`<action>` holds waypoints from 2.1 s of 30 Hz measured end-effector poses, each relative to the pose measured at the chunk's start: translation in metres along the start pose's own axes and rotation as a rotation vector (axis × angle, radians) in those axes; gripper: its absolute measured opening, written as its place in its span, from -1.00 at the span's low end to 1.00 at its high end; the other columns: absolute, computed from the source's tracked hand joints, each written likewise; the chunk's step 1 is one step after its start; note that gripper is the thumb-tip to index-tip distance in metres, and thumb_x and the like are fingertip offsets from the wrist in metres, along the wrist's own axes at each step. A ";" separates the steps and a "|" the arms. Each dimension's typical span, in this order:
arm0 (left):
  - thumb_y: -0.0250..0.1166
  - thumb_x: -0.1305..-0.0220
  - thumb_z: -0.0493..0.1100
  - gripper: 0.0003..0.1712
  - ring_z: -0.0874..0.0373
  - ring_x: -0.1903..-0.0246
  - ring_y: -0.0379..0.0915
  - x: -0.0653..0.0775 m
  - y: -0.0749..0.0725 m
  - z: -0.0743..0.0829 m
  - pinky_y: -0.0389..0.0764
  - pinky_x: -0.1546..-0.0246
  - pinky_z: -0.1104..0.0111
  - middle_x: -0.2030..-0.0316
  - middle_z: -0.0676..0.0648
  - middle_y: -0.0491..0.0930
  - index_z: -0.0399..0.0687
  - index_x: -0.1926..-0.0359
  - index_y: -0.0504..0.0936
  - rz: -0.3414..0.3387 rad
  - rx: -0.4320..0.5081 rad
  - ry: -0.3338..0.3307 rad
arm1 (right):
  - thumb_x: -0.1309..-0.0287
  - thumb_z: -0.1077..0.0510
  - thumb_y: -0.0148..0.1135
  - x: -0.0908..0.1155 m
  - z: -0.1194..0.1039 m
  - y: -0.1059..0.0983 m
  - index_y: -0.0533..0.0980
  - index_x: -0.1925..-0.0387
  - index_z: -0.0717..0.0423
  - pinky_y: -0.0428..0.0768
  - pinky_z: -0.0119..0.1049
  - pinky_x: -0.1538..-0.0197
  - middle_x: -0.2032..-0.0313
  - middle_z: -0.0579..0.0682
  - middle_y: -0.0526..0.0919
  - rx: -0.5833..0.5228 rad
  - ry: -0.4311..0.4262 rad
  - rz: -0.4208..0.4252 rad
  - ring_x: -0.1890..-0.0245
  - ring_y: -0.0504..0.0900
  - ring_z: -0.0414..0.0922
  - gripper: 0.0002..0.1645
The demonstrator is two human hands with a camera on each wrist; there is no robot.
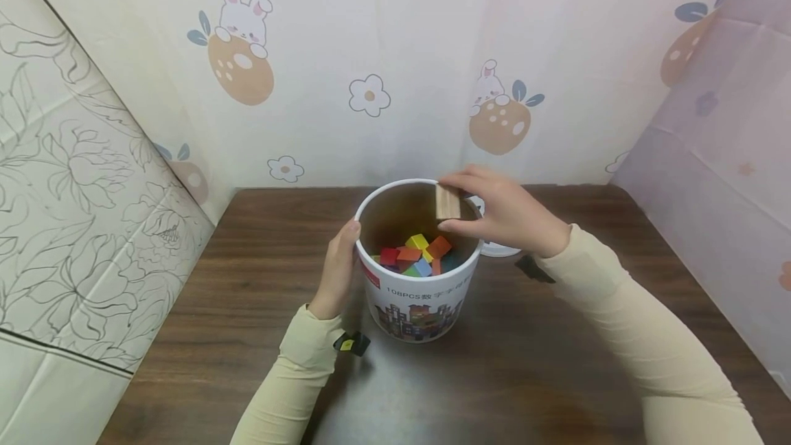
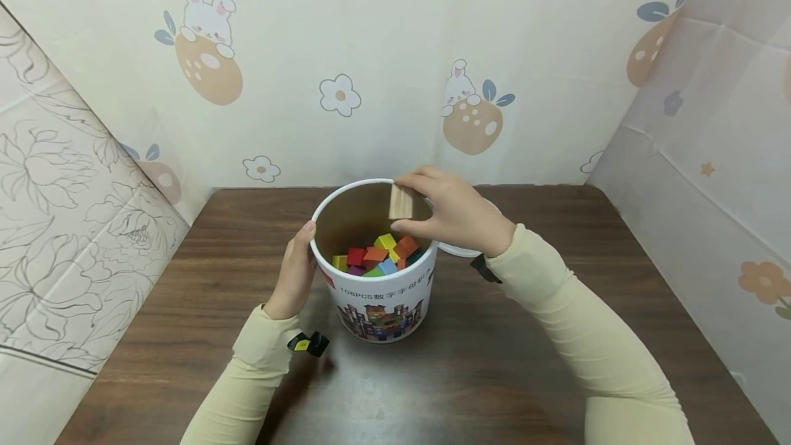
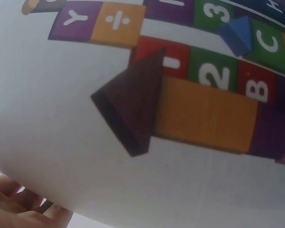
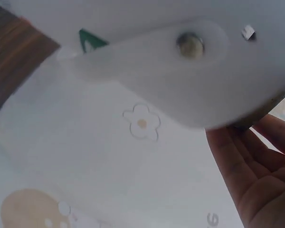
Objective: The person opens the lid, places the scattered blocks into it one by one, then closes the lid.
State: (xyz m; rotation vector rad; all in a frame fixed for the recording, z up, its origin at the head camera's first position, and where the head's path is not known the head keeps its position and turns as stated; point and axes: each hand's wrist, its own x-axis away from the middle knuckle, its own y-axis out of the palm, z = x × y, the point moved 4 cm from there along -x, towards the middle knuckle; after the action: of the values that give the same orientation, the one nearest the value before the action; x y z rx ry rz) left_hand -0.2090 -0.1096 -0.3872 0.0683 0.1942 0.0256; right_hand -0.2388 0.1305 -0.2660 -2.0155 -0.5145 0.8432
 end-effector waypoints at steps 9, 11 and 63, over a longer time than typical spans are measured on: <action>-0.12 -0.39 0.20 -0.38 0.00 -0.23 0.33 0.000 0.000 0.000 0.29 -0.36 -0.03 -0.22 -0.10 0.48 0.01 -0.30 0.44 -0.007 -0.039 -0.009 | 0.04 -0.07 0.51 -0.026 -0.012 0.021 0.49 -0.22 0.12 0.68 -0.18 0.09 -0.04 0.04 0.61 0.017 -0.042 -0.138 0.07 0.55 -0.07 -0.22; -0.12 -0.39 0.22 -0.38 0.01 -0.24 0.34 0.001 -0.001 0.000 0.29 -0.36 -0.03 -0.23 -0.08 0.48 0.03 -0.30 0.44 -0.005 -0.050 -0.013 | 0.04 -0.10 0.50 -0.030 -0.015 0.025 0.49 -0.22 0.12 0.68 -0.19 0.09 -0.03 0.03 0.61 0.026 -0.047 -0.163 0.08 0.56 -0.08 -0.20; -0.11 -0.39 0.20 -0.38 -0.08 -0.29 0.28 0.002 0.001 -0.001 0.20 -0.39 -0.10 -0.25 -0.15 0.45 0.02 -0.31 0.43 -0.028 -0.025 0.016 | -0.20 0.01 0.32 0.097 0.077 -0.029 0.54 -0.13 0.10 0.47 0.06 -0.08 -0.04 0.11 0.63 0.187 0.314 0.211 -0.08 0.56 0.08 -0.51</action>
State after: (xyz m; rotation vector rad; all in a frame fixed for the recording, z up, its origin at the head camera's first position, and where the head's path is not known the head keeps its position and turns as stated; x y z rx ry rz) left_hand -0.2076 -0.1088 -0.3880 0.0409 0.2111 0.0007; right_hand -0.2298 0.2501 -0.3080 -1.9992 -0.0443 0.6533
